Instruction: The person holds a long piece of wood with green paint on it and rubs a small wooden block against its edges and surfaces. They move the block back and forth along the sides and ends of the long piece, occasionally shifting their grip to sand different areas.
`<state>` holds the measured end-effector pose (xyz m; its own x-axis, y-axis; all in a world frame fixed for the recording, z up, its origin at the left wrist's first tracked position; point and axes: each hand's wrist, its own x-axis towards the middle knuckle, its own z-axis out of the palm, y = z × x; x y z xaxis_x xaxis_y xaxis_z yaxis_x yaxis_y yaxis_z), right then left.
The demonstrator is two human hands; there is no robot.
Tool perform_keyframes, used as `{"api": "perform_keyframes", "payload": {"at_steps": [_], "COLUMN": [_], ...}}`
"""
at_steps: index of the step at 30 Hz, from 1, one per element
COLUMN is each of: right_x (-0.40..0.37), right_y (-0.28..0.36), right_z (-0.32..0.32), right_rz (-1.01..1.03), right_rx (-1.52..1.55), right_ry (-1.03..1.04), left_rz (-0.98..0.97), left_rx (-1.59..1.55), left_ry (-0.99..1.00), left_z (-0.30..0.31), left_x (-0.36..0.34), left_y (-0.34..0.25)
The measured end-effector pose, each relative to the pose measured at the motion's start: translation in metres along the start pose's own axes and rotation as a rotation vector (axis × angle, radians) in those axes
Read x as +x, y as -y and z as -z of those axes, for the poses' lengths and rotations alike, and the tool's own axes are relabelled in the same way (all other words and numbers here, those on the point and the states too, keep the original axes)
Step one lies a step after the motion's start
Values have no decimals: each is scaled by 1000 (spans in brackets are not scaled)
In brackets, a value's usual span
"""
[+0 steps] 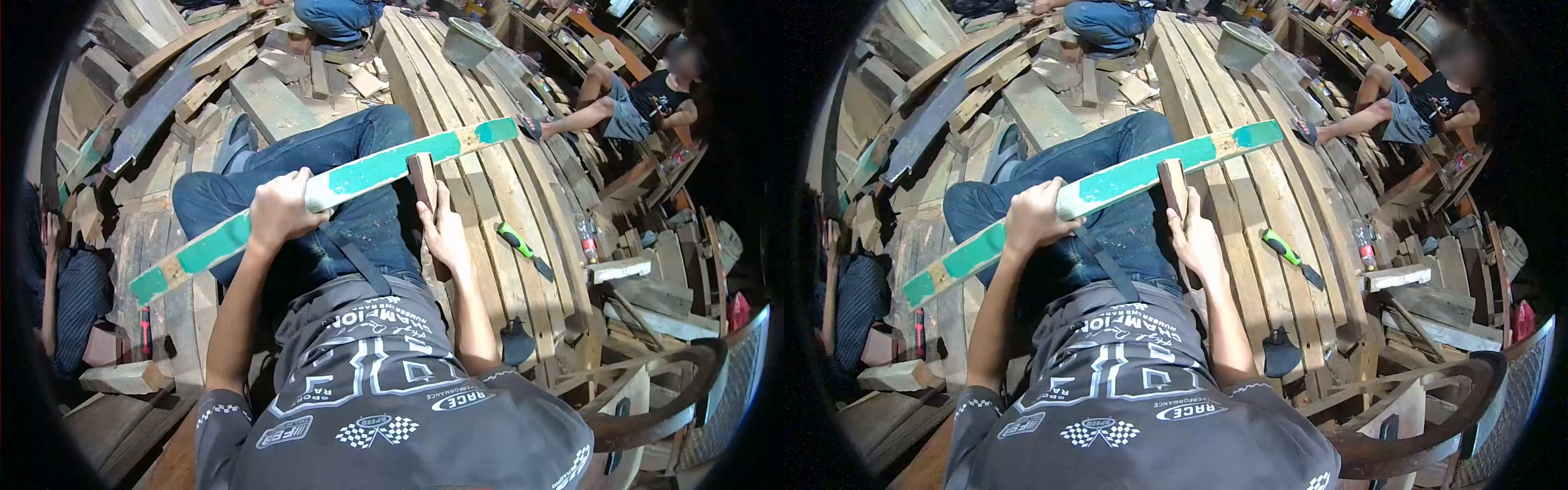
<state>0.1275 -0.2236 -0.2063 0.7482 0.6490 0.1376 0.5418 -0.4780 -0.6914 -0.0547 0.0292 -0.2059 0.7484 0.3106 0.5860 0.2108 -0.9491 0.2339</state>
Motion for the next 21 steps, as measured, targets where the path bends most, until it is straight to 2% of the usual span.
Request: {"api": "perform_keyframes", "payload": {"at_steps": [8, 21], "right_x": [2, 1], "right_y": [6, -9], "right_z": [-12, 1], "right_rz": [-40, -83], "right_rx": [-30, -37], "right_ry": [-44, -40], "left_rz": [-42, 8], "left_rx": [33, 156], "left_ry": [-27, 120], "left_z": [1, 6], "left_x": [5, 17], "left_y": [-2, -35]}}
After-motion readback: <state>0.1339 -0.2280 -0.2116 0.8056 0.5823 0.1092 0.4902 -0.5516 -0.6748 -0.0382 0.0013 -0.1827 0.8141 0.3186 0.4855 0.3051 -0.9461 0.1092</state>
